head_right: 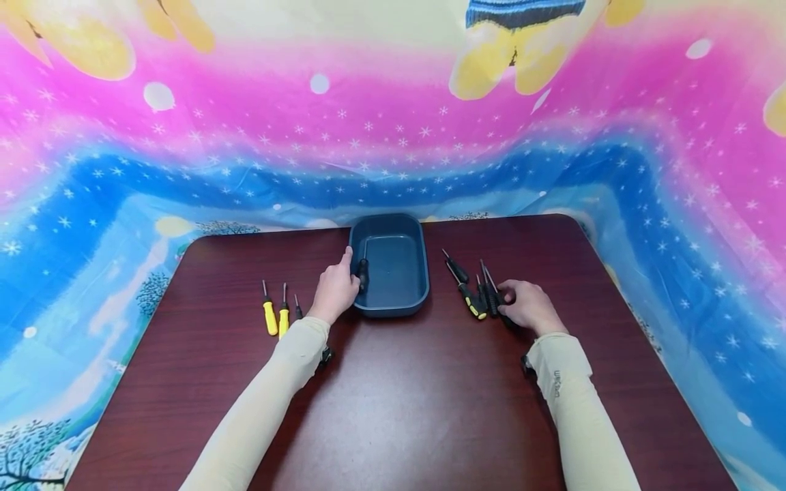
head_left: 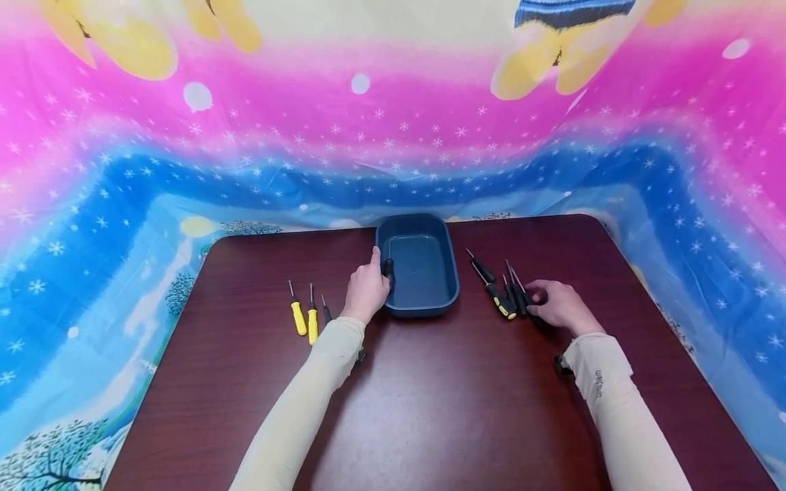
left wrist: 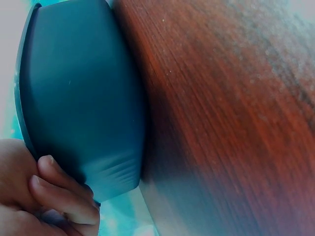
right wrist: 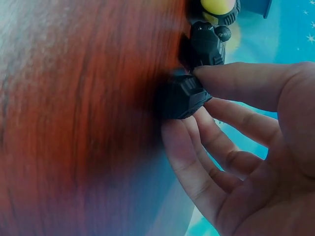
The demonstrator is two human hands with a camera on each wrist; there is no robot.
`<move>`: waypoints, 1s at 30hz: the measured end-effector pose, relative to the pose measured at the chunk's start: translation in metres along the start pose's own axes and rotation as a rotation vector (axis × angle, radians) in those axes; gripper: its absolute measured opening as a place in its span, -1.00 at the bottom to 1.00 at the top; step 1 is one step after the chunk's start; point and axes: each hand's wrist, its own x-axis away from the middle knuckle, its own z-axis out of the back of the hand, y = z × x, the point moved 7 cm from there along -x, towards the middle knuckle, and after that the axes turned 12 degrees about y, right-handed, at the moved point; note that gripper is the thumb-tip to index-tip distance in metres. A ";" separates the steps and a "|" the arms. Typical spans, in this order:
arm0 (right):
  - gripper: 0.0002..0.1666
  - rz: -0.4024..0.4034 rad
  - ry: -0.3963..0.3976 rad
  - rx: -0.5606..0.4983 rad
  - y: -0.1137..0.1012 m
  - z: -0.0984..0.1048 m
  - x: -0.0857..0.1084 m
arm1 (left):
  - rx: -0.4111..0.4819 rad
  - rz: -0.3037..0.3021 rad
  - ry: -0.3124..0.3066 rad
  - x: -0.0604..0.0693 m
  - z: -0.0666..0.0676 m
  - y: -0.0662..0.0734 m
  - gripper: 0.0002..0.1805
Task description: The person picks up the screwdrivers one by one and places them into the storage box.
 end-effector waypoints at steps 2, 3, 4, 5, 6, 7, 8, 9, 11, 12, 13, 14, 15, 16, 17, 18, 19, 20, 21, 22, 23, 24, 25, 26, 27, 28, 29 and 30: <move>-0.45 -0.002 0.003 0.002 0.000 0.000 0.000 | 0.006 -0.001 0.005 0.000 0.001 0.000 -0.23; -0.46 -0.001 0.006 0.002 -0.001 0.001 0.000 | 0.008 0.001 0.008 0.000 0.001 0.000 -0.23; -0.48 -0.001 0.010 0.002 -0.002 0.001 0.000 | 0.010 0.004 0.008 0.000 0.001 0.000 -0.23; -0.48 -0.001 0.015 0.002 -0.002 0.002 0.000 | 0.013 0.007 0.008 0.000 0.001 0.000 -0.23; -0.49 -0.001 0.020 0.002 -0.003 0.002 0.001 | 0.014 0.010 0.008 0.001 0.001 0.000 -0.24; -0.50 0.001 0.027 0.002 -0.003 0.003 0.000 | 0.014 0.012 0.008 0.001 0.002 -0.001 -0.24; -0.51 0.001 0.035 0.004 -0.004 0.003 0.000 | 0.015 0.012 0.008 0.001 0.002 -0.001 -0.24; -0.53 0.002 0.043 0.008 -0.004 0.004 0.001 | 0.014 0.012 0.006 0.001 0.001 -0.001 -0.24; -0.55 -0.001 0.060 0.014 -0.004 0.004 0.000 | 0.011 0.008 0.002 0.001 0.001 -0.001 -0.24; -0.56 -0.003 0.067 0.016 -0.003 0.004 0.000 | 0.009 0.006 0.002 0.001 0.000 -0.001 -0.24; -0.57 -0.006 0.073 0.018 -0.003 0.004 0.000 | 0.007 0.004 0.001 0.001 0.000 -0.001 -0.24; -0.58 -0.010 0.077 0.019 -0.002 0.003 -0.001 | 0.006 0.003 0.001 0.001 0.000 0.000 -0.24; -0.59 -0.014 0.079 0.017 -0.002 0.003 -0.001 | 0.005 0.002 0.002 0.000 0.000 0.000 -0.24; -0.60 -0.021 0.078 0.013 -0.001 0.002 -0.001 | 0.004 0.003 0.004 0.000 0.000 0.000 -0.24; -0.60 -0.027 0.076 0.009 0.000 0.002 -0.001 | 0.003 0.003 0.006 0.000 0.000 0.000 -0.24; -0.61 -0.032 0.075 0.006 0.000 0.001 -0.001 | 0.002 0.005 0.005 0.001 0.000 0.000 -0.24; -0.61 -0.036 0.074 0.004 0.001 0.000 -0.001 | 0.002 0.007 0.005 0.001 0.001 0.000 -0.24; -0.61 -0.037 0.074 0.004 0.002 0.000 -0.001 | 0.002 0.008 0.005 0.001 0.001 0.000 -0.23; -0.62 -0.038 0.075 0.004 0.002 0.000 -0.001 | 0.001 0.010 0.003 0.001 0.001 0.000 -0.23; -0.62 -0.037 0.077 0.004 0.003 0.001 -0.001 | 0.000 0.011 0.001 0.001 0.001 0.000 -0.23; -0.63 -0.036 0.080 0.006 0.003 0.001 -0.002 | -0.001 0.011 -0.002 0.001 0.001 0.000 -0.23; -0.63 -0.036 0.083 0.006 0.004 0.002 -0.002 | -0.001 0.011 -0.003 0.002 0.000 0.000 -0.23; -0.64 -0.039 0.085 0.003 0.004 0.003 -0.002 | -0.001 0.009 -0.002 0.001 0.000 0.000 -0.23; -0.64 -0.041 0.086 -0.003 0.004 0.004 -0.001 | -0.001 0.007 -0.002 0.001 0.000 0.000 -0.23; -0.64 -0.044 0.087 -0.010 0.004 0.005 -0.001 | -0.002 0.006 0.000 0.001 0.000 0.000 -0.23; -0.64 -0.046 0.087 -0.020 0.004 0.006 -0.001 | -0.002 0.003 0.003 0.001 0.000 0.000 -0.23; -0.64 -0.048 0.088 -0.030 0.004 0.007 -0.002 | -0.001 0.002 0.005 0.000 0.000 0.000 -0.23; -0.64 -0.049 0.090 -0.041 0.003 0.009 -0.002 | 0.001 0.001 0.007 0.000 0.000 0.001 -0.23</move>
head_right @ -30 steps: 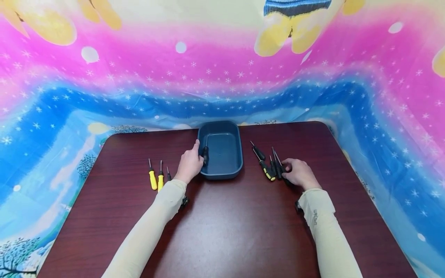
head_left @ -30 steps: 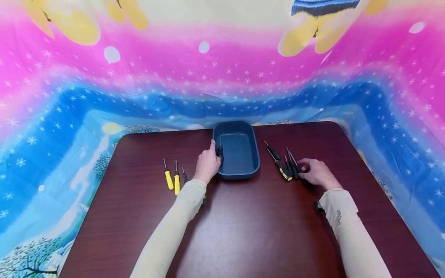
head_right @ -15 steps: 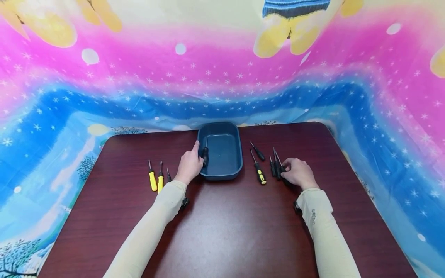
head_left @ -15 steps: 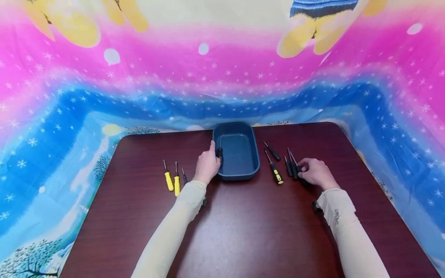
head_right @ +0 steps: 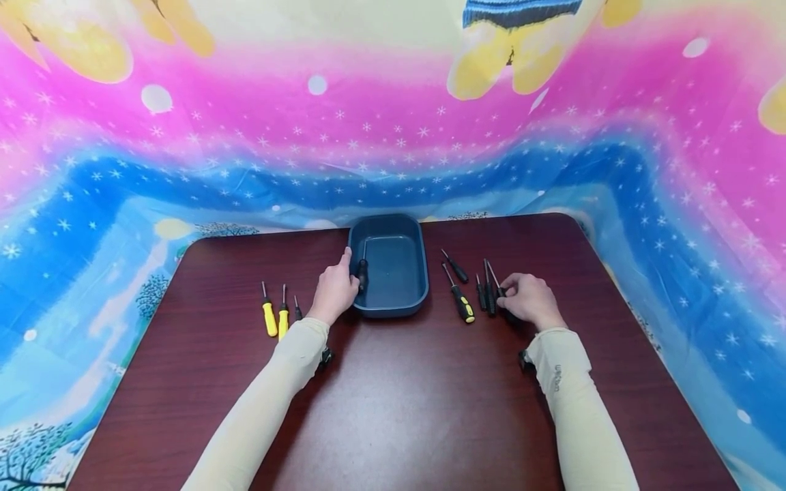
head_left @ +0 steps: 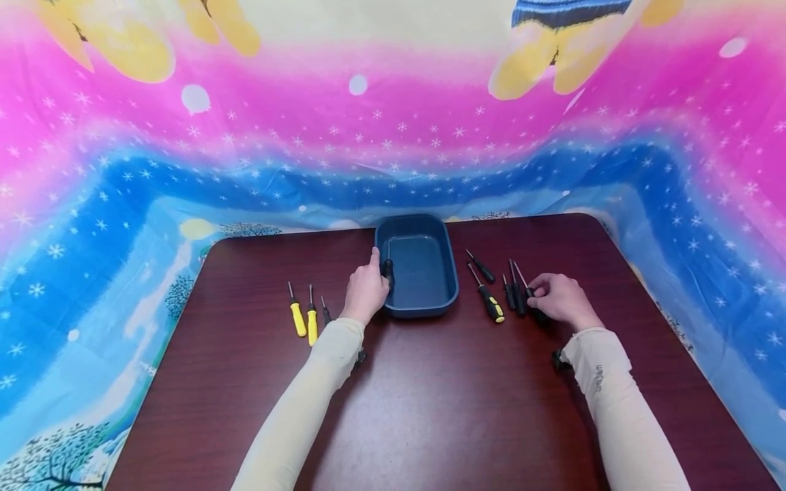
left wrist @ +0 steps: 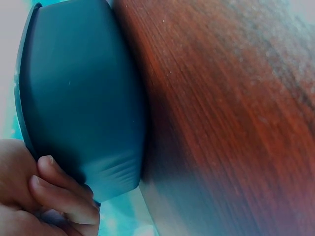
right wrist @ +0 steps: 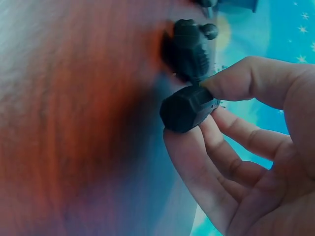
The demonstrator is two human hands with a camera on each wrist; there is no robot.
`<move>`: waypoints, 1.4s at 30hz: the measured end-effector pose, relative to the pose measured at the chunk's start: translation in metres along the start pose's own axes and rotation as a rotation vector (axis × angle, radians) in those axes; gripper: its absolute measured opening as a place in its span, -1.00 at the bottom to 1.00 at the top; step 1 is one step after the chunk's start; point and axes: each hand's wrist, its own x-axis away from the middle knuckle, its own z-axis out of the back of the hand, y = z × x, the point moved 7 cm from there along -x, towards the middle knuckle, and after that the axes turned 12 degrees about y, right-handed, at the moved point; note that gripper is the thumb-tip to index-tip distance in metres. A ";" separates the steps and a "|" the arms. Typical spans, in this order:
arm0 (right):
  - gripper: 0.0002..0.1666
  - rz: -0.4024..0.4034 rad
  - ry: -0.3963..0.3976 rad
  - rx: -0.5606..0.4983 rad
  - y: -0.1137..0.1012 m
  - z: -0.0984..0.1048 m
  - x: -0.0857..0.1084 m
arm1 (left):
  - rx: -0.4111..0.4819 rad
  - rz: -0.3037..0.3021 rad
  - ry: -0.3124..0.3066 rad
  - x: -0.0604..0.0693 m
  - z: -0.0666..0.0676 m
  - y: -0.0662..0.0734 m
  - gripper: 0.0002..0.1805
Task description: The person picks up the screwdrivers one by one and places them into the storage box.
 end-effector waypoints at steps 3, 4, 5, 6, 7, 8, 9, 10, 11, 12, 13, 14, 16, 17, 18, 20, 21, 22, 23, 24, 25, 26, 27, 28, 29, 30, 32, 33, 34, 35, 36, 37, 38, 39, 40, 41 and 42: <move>-0.64 -0.002 0.013 -0.036 -0.004 0.005 -0.001 | 0.004 0.001 0.003 0.000 0.000 0.000 -0.23; -0.63 -0.006 0.015 -0.052 -0.006 0.006 -0.001 | 0.005 0.000 0.003 0.000 0.000 0.000 -0.23; -0.62 -0.014 0.014 -0.075 -0.008 0.007 -0.001 | 0.007 0.002 0.002 0.000 0.000 0.000 -0.23; -0.62 -0.025 0.011 -0.104 -0.009 0.008 -0.001 | 0.007 0.003 -0.001 0.000 0.000 -0.001 -0.23; -0.61 -0.039 0.001 -0.138 -0.011 0.009 -0.001 | 0.004 0.002 -0.004 0.000 0.000 -0.001 -0.23; -0.59 -0.051 -0.011 -0.176 -0.013 0.009 -0.001 | 0.003 0.004 -0.006 0.000 0.000 -0.001 -0.23; -0.58 -0.061 -0.025 -0.215 -0.014 0.009 -0.001 | 0.001 0.005 -0.009 0.000 0.000 -0.001 -0.23; -0.56 -0.074 -0.043 -0.259 -0.016 0.008 0.000 | -0.001 0.006 -0.010 0.000 0.000 -0.001 -0.23; -0.55 -0.083 -0.060 -0.300 -0.017 0.007 -0.001 | -0.001 0.008 -0.010 -0.001 0.000 0.000 -0.23; -0.54 -0.090 -0.077 -0.341 -0.018 0.007 -0.001 | -0.004 0.008 -0.011 -0.001 -0.001 0.000 -0.23; -0.53 -0.095 -0.092 -0.380 -0.019 0.006 -0.001 | -0.003 0.007 -0.010 -0.001 -0.001 0.000 -0.23; -0.52 -0.097 -0.105 -0.412 -0.021 0.005 -0.002 | -0.002 0.007 -0.011 -0.001 -0.001 0.001 -0.22; -0.51 -0.099 -0.126 -0.469 -0.022 0.004 -0.003 | -0.003 0.002 -0.013 -0.002 -0.002 0.002 -0.23; -0.50 -0.101 -0.135 -0.500 -0.023 0.004 -0.003 | -0.003 0.000 -0.014 -0.002 -0.002 0.002 -0.22; -0.50 -0.102 -0.144 -0.531 -0.024 0.004 -0.003 | -0.003 -0.002 -0.015 -0.002 -0.003 0.002 -0.22; -0.48 -0.106 -0.158 -0.591 -0.027 0.003 -0.004 | -0.002 -0.001 -0.015 -0.002 -0.003 0.002 -0.23; -0.47 -0.107 -0.165 -0.622 -0.029 0.002 -0.004 | -0.003 0.000 -0.013 -0.002 -0.003 0.002 -0.23; -0.46 -0.110 -0.172 -0.653 -0.031 0.001 -0.005 | -0.003 0.002 -0.011 -0.002 -0.003 0.002 -0.23; -0.45 -0.119 -0.178 -0.681 -0.034 0.001 -0.005 | -0.005 0.004 -0.010 -0.002 -0.002 0.002 -0.23; -0.44 -0.125 -0.185 -0.705 -0.036 0.000 -0.006 | -0.006 0.004 -0.009 -0.001 -0.002 0.001 -0.23; -0.44 -0.131 -0.191 -0.725 -0.039 0.000 -0.007 | -0.008 0.004 -0.008 -0.001 -0.001 0.001 -0.23; -0.44 -0.131 -0.196 -0.739 -0.042 -0.001 -0.008 | -0.009 0.003 -0.006 -0.001 -0.001 0.001 -0.23; -0.44 -0.133 -0.199 -0.751 -0.046 -0.001 -0.008 | -0.011 0.003 -0.004 -0.001 0.000 0.001 -0.23; -0.44 -0.134 -0.203 -0.762 -0.049 -0.002 -0.009 | -0.010 0.002 -0.001 -0.001 0.000 0.001 -0.23; -0.45 -0.134 -0.208 -0.772 -0.052 -0.002 -0.010 | -0.007 0.001 0.002 -0.001 0.001 0.001 -0.23; -0.46 -0.132 -0.212 -0.780 -0.056 -0.003 -0.011 | -0.003 0.001 0.005 -0.001 0.001 0.001 -0.23; -0.47 -0.124 -0.218 -0.790 -0.064 -0.004 -0.012 | 0.001 0.001 0.011 0.000 0.002 0.002 -0.24; -0.47 -0.124 -0.221 -0.797 -0.068 -0.005 -0.013 | 0.003 0.002 0.012 0.000 0.001 0.002 -0.24; -0.47 -0.120 -0.224 -0.803 -0.072 -0.006 -0.014 | 0.004 0.002 0.013 0.000 0.002 0.002 -0.24; -0.47 -0.115 -0.227 -0.806 -0.077 -0.007 -0.015 | 0.003 0.002 0.013 0.000 0.001 0.001 -0.24; -0.47 -0.112 -0.229 -0.812 -0.081 -0.009 -0.016 | 0.001 0.002 0.012 0.000 0.001 0.001 -0.24; -0.47 -0.108 -0.230 -0.816 -0.085 -0.010 -0.018 | 0.000 0.002 0.012 0.000 0.001 0.001 -0.24; -0.47 -0.107 -0.231 -0.823 -0.089 -0.012 -0.020 | -0.002 0.002 0.011 0.000 0.001 0.001 -0.24; -0.48 -0.103 -0.233 -0.829 -0.093 -0.013 -0.021 | -0.002 0.003 0.011 0.000 0.001 0.001 -0.23; -0.47 -0.096 -0.235 -0.833 -0.097 -0.014 -0.023 | -0.003 0.004 0.010 0.000 0.001 0.001 -0.23; -0.47 -0.089 -0.238 -0.833 -0.101 -0.016 -0.025 | -0.005 0.004 0.008 0.000 0.000 0.001 -0.23; -0.47 -0.085 -0.240 -0.837 -0.105 -0.017 -0.027 | -0.004 0.005 0.006 -0.001 0.000 0.001 -0.23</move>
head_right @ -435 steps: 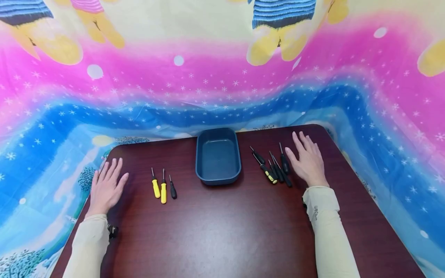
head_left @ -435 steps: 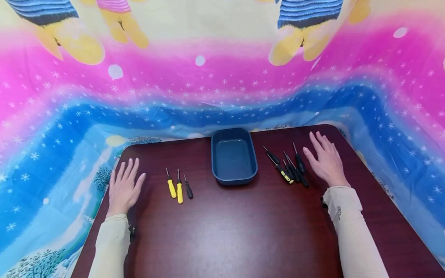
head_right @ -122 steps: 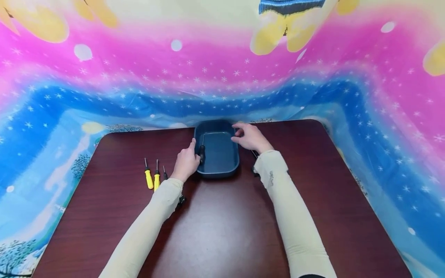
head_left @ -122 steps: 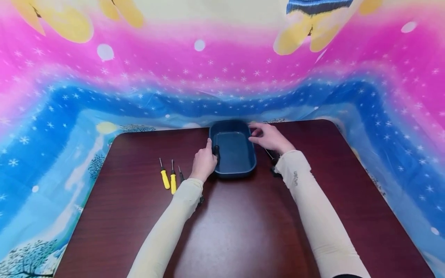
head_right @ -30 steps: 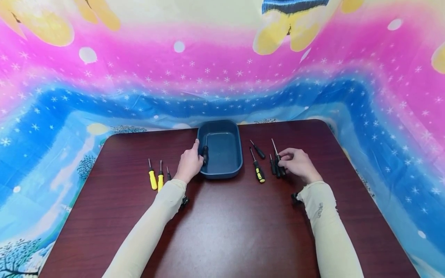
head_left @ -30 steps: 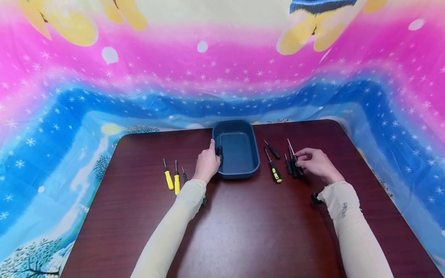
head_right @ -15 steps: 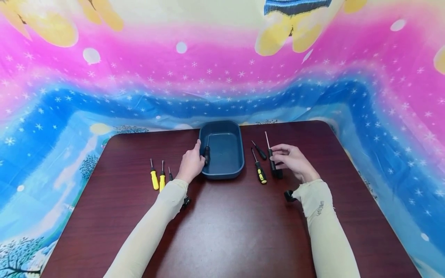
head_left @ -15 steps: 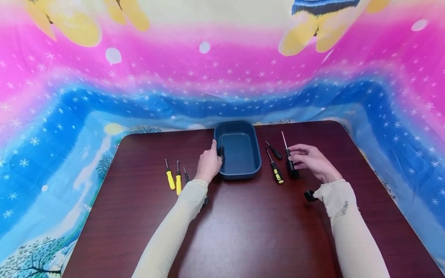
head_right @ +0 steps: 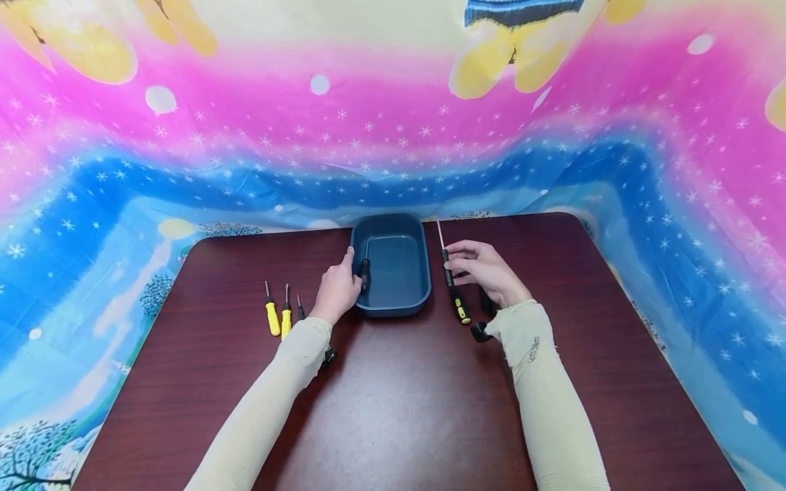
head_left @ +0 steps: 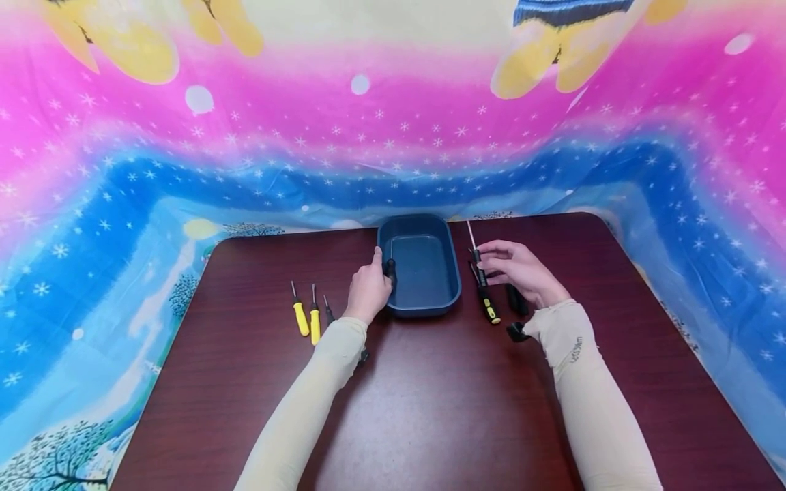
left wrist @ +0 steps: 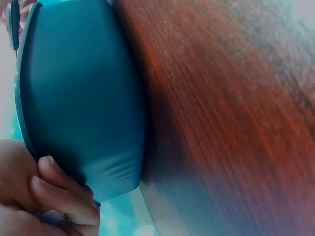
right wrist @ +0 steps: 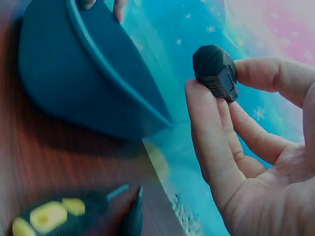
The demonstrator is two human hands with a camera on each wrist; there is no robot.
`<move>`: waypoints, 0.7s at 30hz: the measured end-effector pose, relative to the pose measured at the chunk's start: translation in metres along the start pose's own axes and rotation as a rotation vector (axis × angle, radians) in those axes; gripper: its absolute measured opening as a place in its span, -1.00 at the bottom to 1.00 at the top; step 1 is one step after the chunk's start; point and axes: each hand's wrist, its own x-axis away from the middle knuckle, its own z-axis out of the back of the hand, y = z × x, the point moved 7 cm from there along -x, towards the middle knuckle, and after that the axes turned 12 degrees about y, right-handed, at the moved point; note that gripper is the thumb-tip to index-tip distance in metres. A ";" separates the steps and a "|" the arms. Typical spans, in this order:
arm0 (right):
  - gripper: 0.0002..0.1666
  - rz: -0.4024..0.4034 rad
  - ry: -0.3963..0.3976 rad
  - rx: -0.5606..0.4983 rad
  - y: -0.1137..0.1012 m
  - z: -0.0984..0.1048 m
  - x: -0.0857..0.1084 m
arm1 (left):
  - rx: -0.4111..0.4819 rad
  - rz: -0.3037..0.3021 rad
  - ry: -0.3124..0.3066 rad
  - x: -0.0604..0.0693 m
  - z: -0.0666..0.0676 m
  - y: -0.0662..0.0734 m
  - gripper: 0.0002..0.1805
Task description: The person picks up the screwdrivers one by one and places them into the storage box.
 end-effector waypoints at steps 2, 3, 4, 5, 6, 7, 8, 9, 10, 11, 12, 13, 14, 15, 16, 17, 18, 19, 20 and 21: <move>-0.48 0.001 -0.008 -0.006 -0.004 -0.007 -0.004 | -0.002 0.001 -0.003 -0.001 -0.001 -0.001 -0.23; -0.47 0.000 -0.012 -0.009 -0.005 -0.011 -0.006 | -0.002 0.002 -0.006 -0.001 -0.001 -0.001 -0.23; -0.46 -0.002 -0.018 -0.010 -0.006 -0.015 -0.008 | -0.003 0.002 -0.007 -0.001 -0.002 -0.001 -0.23; -0.46 -0.006 -0.023 -0.016 -0.008 -0.019 -0.010 | -0.004 0.002 -0.007 -0.001 -0.002 -0.001 -0.23; -0.47 -0.013 -0.024 -0.024 -0.008 -0.023 -0.013 | -0.004 0.003 -0.006 -0.001 -0.002 -0.002 -0.23; -0.47 -0.017 -0.026 -0.033 -0.010 -0.027 -0.015 | -0.005 0.002 -0.005 -0.001 -0.003 -0.002 -0.23; -0.47 -0.020 -0.027 -0.042 -0.011 -0.030 -0.017 | -0.005 0.002 -0.004 -0.001 -0.003 -0.002 -0.23; -0.48 -0.022 -0.026 -0.048 -0.012 -0.034 -0.019 | -0.004 0.001 -0.002 -0.001 -0.003 -0.002 -0.24; -0.49 -0.023 -0.025 -0.054 -0.014 -0.038 -0.022 | -0.004 0.000 -0.001 -0.001 -0.003 -0.002 -0.24; -0.49 -0.023 -0.025 -0.059 -0.016 -0.041 -0.024 | -0.001 -0.003 0.003 -0.001 -0.003 -0.002 -0.24; -0.51 -0.025 -0.022 -0.067 -0.017 -0.045 -0.026 | 0.000 -0.006 0.007 -0.001 -0.002 -0.001 -0.24; -0.52 -0.028 -0.020 -0.074 -0.019 -0.048 -0.028 | 0.002 -0.008 0.010 -0.001 -0.002 -0.001 -0.24; -0.53 -0.030 -0.019 -0.080 -0.020 -0.051 -0.029 | 0.003 -0.009 0.013 -0.001 -0.002 -0.001 -0.24; -0.52 -0.030 -0.023 -0.080 -0.022 -0.054 -0.031 | 0.003 -0.009 0.015 -0.001 -0.001 -0.001 -0.24; -0.53 -0.035 -0.024 -0.085 -0.023 -0.058 -0.032 | 0.002 -0.009 0.018 -0.001 -0.001 0.000 -0.24; -0.53 -0.040 -0.024 -0.087 -0.023 -0.061 -0.034 | 0.001 -0.010 0.021 -0.002 -0.001 0.000 -0.24; -0.54 -0.046 -0.022 -0.089 -0.024 -0.064 -0.035 | 0.000 -0.009 0.019 -0.001 -0.001 0.000 -0.24; -0.53 -0.048 -0.024 -0.084 -0.025 -0.067 -0.036 | 0.001 -0.007 0.018 -0.001 0.000 0.000 -0.24; -0.52 -0.053 -0.025 -0.080 -0.025 -0.069 -0.038 | 0.001 -0.007 0.017 -0.001 0.000 0.000 -0.24; -0.52 -0.057 -0.025 -0.073 -0.026 -0.072 -0.039 | 0.000 -0.008 0.016 -0.001 0.000 0.000 -0.24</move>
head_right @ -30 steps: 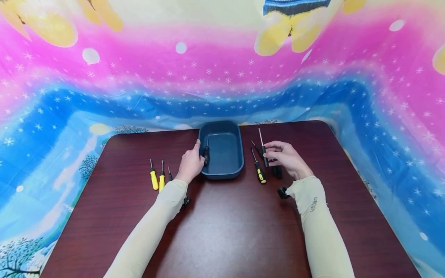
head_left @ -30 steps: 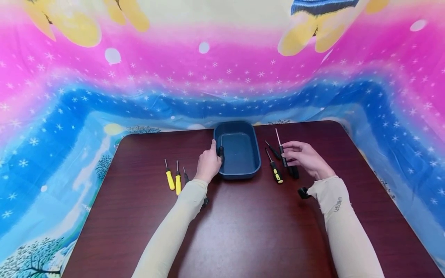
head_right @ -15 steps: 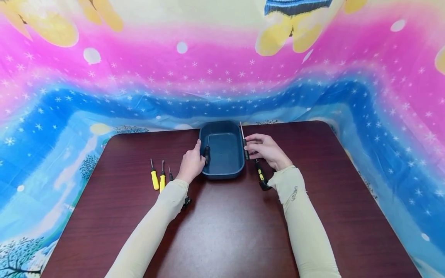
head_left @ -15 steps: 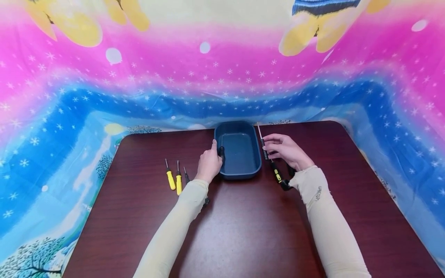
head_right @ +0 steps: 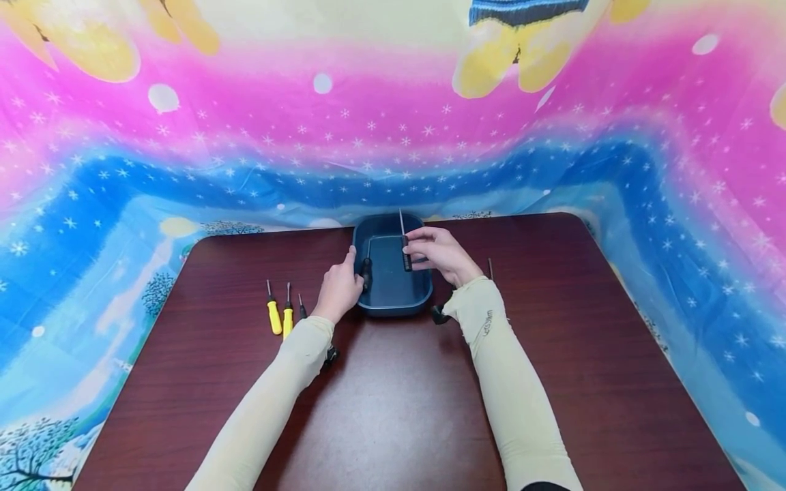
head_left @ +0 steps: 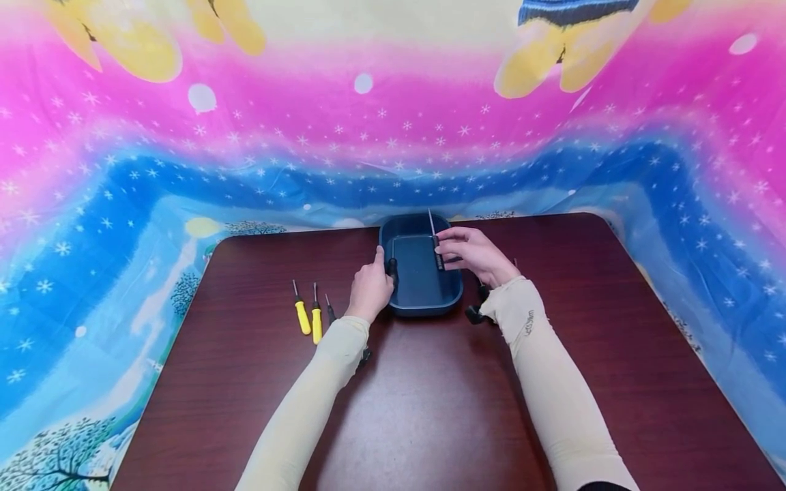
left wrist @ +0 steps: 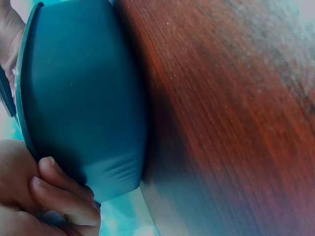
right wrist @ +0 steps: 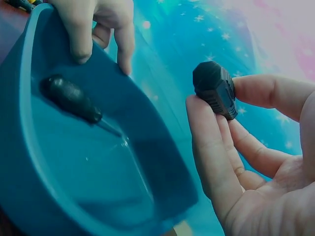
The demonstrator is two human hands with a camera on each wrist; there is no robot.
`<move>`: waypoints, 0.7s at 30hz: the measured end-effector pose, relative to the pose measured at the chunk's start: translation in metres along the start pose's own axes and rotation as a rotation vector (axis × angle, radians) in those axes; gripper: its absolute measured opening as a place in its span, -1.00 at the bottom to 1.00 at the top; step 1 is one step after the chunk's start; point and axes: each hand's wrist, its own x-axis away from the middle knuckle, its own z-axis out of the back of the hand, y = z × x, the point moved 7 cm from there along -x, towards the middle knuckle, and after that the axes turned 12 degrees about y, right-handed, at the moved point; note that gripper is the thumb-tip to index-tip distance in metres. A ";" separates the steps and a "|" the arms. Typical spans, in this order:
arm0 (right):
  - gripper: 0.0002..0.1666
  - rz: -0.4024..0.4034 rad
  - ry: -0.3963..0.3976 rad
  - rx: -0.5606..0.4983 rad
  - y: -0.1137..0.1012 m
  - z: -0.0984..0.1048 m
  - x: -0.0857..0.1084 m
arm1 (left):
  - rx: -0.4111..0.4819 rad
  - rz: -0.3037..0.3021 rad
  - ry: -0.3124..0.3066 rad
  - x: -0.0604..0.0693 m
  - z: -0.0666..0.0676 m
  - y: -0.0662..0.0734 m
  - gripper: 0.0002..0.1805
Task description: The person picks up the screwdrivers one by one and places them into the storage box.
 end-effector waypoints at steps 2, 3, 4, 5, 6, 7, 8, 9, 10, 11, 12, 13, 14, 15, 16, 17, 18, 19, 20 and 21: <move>-0.52 -0.014 0.004 0.012 0.000 -0.005 -0.003 | 0.000 -0.003 0.001 0.000 0.000 0.000 -0.24; -0.50 -0.019 0.002 0.019 -0.001 -0.008 -0.004 | 0.001 -0.004 0.002 0.000 0.000 0.000 -0.24; -0.49 -0.024 0.001 0.022 -0.001 -0.011 -0.006 | -0.002 -0.006 0.003 0.000 0.000 0.000 -0.24; -0.49 -0.030 0.002 0.022 -0.001 -0.013 -0.008 | -0.002 -0.006 0.003 0.000 0.000 0.000 -0.24; -0.48 -0.032 0.002 0.024 -0.001 -0.016 -0.009 | -0.003 -0.005 0.004 0.000 0.000 0.000 -0.24; -0.48 -0.034 0.002 0.023 -0.001 -0.019 -0.010 | -0.002 -0.004 0.003 0.000 -0.001 -0.001 -0.24; -0.48 -0.038 0.002 0.022 -0.001 -0.021 -0.012 | -0.002 -0.002 0.000 0.000 -0.001 -0.001 -0.24; -0.48 -0.039 0.005 0.018 -0.001 -0.024 -0.013 | -0.001 0.000 -0.001 0.000 -0.001 -0.001 -0.23; -0.48 -0.043 0.006 0.015 -0.001 -0.026 -0.014 | -0.001 0.002 -0.003 0.001 -0.001 -0.001 -0.23; -0.48 -0.048 0.007 0.013 0.000 -0.028 -0.015 | 0.001 0.004 -0.003 0.001 -0.002 -0.001 -0.23; -0.49 -0.055 0.008 0.014 0.000 -0.031 -0.016 | -0.001 0.005 -0.004 0.001 -0.002 -0.001 -0.23; -0.49 -0.063 0.008 0.015 0.000 -0.033 -0.017 | -0.002 0.007 -0.005 0.001 -0.002 -0.002 -0.23; -0.49 -0.071 0.008 0.014 0.001 -0.035 -0.018 | -0.002 0.008 -0.004 0.001 -0.002 -0.001 -0.23; -0.49 -0.079 0.008 0.013 0.001 -0.037 -0.019 | -0.002 0.009 -0.002 0.001 -0.002 -0.002 -0.23; -0.49 -0.085 0.006 0.014 0.001 -0.039 -0.021 | 0.000 0.011 0.000 0.001 -0.002 -0.002 -0.23; -0.49 -0.091 0.006 0.016 0.002 -0.041 -0.022 | 0.003 0.012 0.002 0.000 -0.002 -0.002 -0.23; -0.48 -0.096 0.006 0.020 0.002 -0.043 -0.023 | 0.005 0.013 0.003 0.000 -0.002 -0.002 -0.23; -0.48 -0.102 0.005 0.023 0.002 -0.044 -0.025 | 0.007 0.014 0.005 0.000 -0.002 -0.002 -0.24; -0.48 -0.107 0.005 0.023 0.002 -0.046 -0.026 | 0.009 0.013 0.006 0.000 -0.002 -0.002 -0.24; -0.47 -0.112 0.004 0.025 0.002 -0.048 -0.027 | 0.010 0.013 0.007 -0.001 -0.002 -0.002 -0.24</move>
